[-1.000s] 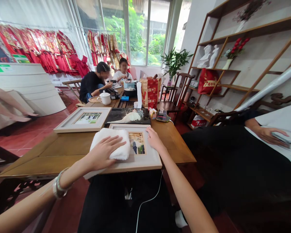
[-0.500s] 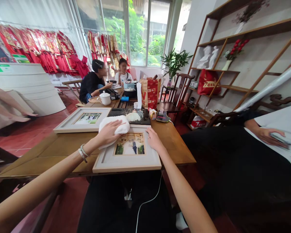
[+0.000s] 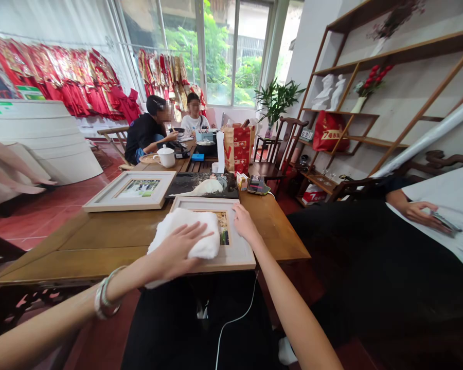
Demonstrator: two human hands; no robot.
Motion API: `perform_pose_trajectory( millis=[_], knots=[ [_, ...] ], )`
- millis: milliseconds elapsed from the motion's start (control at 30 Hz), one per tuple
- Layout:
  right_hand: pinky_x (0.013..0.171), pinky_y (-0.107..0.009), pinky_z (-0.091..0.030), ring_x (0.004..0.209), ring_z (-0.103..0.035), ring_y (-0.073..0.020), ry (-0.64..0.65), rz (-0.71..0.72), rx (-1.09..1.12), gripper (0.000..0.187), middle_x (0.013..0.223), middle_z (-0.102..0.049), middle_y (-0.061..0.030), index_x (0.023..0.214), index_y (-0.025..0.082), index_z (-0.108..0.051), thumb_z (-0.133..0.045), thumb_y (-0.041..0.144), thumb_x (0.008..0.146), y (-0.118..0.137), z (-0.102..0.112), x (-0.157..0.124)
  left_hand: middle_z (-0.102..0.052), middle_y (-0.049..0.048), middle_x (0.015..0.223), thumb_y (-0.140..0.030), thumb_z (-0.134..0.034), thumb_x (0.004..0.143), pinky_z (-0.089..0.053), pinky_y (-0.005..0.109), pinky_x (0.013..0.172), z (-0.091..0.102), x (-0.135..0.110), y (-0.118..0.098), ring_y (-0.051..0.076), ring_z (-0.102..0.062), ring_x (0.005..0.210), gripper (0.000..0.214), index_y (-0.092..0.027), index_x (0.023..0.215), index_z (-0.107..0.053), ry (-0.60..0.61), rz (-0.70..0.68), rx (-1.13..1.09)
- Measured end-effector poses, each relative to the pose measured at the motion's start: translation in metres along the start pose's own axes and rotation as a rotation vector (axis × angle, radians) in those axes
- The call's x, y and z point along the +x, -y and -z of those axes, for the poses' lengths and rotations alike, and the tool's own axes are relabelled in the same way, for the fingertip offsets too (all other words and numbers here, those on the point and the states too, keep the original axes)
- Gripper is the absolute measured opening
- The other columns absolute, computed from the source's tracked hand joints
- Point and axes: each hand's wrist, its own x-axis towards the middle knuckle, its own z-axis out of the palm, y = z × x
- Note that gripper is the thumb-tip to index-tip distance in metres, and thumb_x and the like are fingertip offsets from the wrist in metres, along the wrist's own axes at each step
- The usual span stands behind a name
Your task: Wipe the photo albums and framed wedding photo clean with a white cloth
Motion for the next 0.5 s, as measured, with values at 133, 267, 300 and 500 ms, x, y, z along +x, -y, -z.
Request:
perform_pose_trajectory(
  millis=[133, 267, 300, 500],
  knots=[
    [0.111, -0.043, -0.029, 0.128, -0.045, -0.0223, -0.002, -0.001, 0.000, 0.044, 0.129, -0.056, -0.0110, 0.107, 0.018, -0.064, -0.041, 0.002, 0.073, 0.000, 0.000, 0.000, -0.027, 0.0065, 0.153, -0.033, -0.053, 0.079, -0.021, 0.051, 0.113, 0.001, -0.023, -0.030, 0.030, -0.021, 0.141, 0.069, -0.027, 0.144, -0.030, 0.011, 0.008, -0.077],
    [0.110, -0.043, -0.029, 0.128, -0.044, -0.0225, 0.002, 0.000, -0.003, 0.044, 0.130, -0.055, -0.0122, 0.107, 0.016, -0.064, -0.039, 0.002, 0.074, 0.000, 0.000, -0.001, -0.026, 0.0085, 0.153, -0.035, -0.054, 0.079, -0.021, 0.051, 0.113, 0.001, -0.021, -0.032, 0.031, -0.019, 0.141, 0.071, -0.025, 0.145, -0.029, 0.024, 0.033, -0.072],
    [0.110, -0.043, -0.029, 0.128, -0.044, -0.0224, 0.005, 0.003, -0.002, 0.044, 0.130, -0.056, -0.0119, 0.108, 0.017, -0.064, -0.039, 0.002, 0.074, 0.000, 0.000, -0.001, -0.028, 0.0091, 0.152, -0.034, -0.054, 0.080, -0.021, 0.050, 0.113, 0.001, -0.017, -0.029, 0.031, -0.021, 0.141, 0.069, -0.024, 0.145, -0.030, 0.011, 0.039, -0.059],
    [0.111, -0.043, -0.029, 0.128, -0.044, -0.0214, 0.027, 0.022, 0.000, 0.045, 0.128, -0.056, -0.0111, 0.108, 0.018, -0.064, -0.039, 0.002, 0.074, 0.001, 0.001, -0.001, -0.031, 0.0128, 0.150, -0.035, -0.054, 0.082, -0.024, 0.052, 0.111, -0.004, 0.023, 0.001, 0.033, -0.026, 0.139, 0.066, -0.022, 0.143, -0.033, -0.062, 0.023, 0.049]
  ],
)
